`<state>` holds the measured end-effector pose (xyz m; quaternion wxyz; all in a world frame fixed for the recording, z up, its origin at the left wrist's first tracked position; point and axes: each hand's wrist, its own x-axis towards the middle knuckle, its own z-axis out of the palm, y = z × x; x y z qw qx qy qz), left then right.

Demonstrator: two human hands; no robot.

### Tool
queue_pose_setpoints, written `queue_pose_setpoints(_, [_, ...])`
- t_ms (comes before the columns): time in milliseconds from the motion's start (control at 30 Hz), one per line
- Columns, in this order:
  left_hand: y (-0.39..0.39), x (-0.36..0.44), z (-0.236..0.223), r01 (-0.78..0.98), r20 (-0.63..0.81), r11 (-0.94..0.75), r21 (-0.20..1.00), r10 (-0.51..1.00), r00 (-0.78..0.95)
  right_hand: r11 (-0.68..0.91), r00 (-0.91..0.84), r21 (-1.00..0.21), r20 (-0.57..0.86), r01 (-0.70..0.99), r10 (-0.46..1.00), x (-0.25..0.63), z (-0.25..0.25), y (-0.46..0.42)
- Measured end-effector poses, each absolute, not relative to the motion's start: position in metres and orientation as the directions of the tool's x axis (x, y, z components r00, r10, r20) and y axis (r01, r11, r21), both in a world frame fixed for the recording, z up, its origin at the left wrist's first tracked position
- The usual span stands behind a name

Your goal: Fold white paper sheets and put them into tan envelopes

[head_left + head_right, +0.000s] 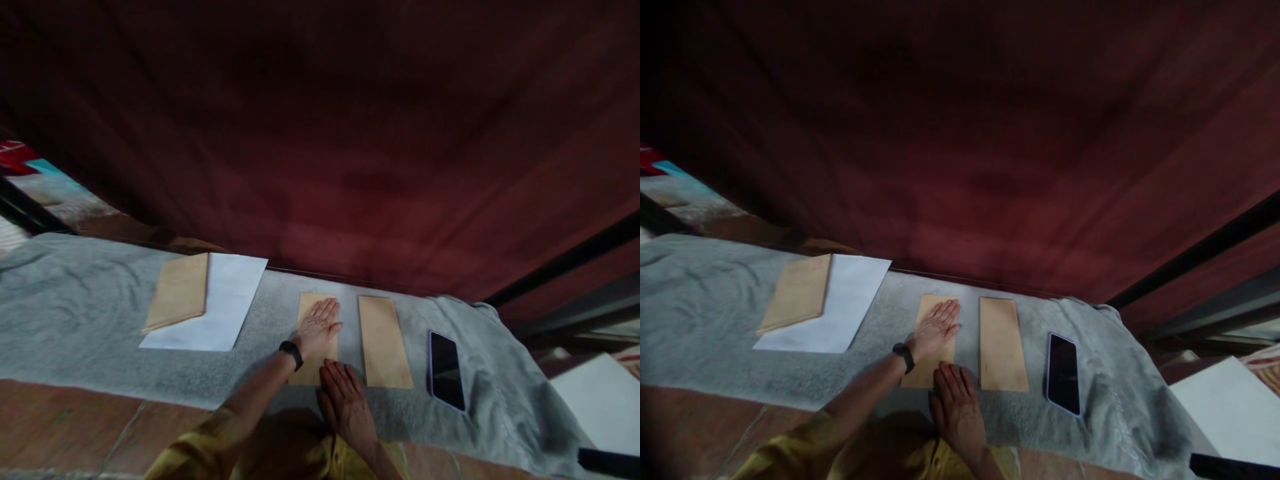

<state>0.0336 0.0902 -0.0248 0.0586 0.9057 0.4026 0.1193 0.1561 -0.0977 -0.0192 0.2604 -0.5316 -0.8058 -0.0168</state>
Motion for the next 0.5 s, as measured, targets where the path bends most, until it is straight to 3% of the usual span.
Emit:
queue_pose_setpoints(300, [0.037,0.007,-0.022,0.605,0.23,-0.772,0.193,0.635,0.737,0.457,-0.293,-0.447,0.388,0.769,0.874,0.167,-0.017,-0.099])
queue_pose_setpoints(500, [0.007,-0.005,-0.019,0.55,0.263,-0.799,0.241,0.6,0.756,0.308,-0.061,-0.689,0.358,0.657,0.932,0.169,-0.023,-0.106])
